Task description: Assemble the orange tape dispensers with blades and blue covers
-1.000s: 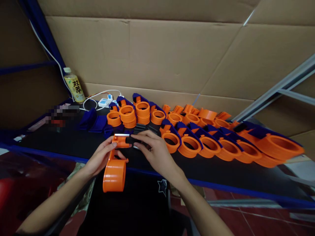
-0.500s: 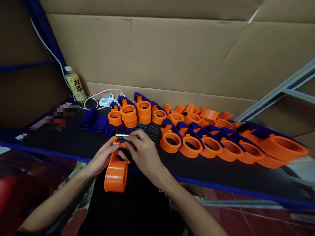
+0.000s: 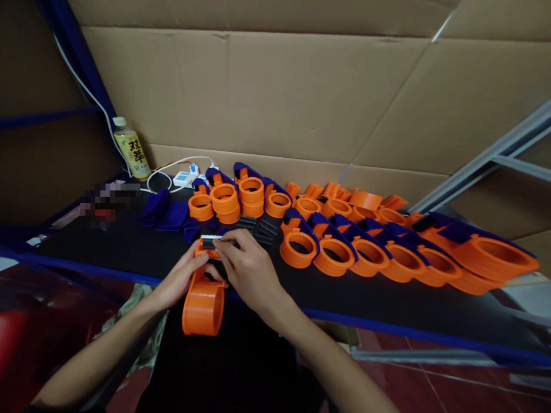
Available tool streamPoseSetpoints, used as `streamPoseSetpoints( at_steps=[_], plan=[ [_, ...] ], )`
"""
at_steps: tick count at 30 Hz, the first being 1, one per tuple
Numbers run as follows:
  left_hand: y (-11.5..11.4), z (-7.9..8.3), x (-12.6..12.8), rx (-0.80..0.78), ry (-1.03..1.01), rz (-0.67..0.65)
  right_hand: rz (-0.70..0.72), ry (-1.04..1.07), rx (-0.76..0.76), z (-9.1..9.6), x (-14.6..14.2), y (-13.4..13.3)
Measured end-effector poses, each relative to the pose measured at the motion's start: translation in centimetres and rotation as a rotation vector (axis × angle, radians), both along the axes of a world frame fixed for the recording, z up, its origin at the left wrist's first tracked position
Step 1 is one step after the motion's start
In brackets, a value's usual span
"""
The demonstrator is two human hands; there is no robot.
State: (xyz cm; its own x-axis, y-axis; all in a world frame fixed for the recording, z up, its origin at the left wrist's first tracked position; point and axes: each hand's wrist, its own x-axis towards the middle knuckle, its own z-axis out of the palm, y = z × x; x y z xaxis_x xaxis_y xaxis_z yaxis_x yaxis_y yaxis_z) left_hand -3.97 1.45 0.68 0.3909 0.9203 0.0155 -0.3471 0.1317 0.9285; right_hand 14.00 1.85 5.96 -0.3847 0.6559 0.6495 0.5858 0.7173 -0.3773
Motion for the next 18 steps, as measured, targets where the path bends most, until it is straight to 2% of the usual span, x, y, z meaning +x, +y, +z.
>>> streamPoseSetpoints(
  at_steps=[7, 12, 15, 18],
  plan=[
    [-0.2, 0.1, 0.1, 0.016, 0.074, 0.012, 0.02, 0.051, -0.054, 0.1, -0.5, -0.1],
    [-0.2, 0.5, 0.1, -0.048, -0.074, 0.007, -0.027, 0.1, -0.046, 0.4, 0.1, -0.2],
    [-0.1, 0.7, 0.1, -0.102, -0.154, -0.006, -0.081, 0.149, -0.102, 0.6, 0.5, 0.1],
    [-0.1, 0.8, 0.0, -0.134, -0.155, -0.02, -0.007, 0.127, -0.189, 0.4, 0.7, 0.4]
  ],
)
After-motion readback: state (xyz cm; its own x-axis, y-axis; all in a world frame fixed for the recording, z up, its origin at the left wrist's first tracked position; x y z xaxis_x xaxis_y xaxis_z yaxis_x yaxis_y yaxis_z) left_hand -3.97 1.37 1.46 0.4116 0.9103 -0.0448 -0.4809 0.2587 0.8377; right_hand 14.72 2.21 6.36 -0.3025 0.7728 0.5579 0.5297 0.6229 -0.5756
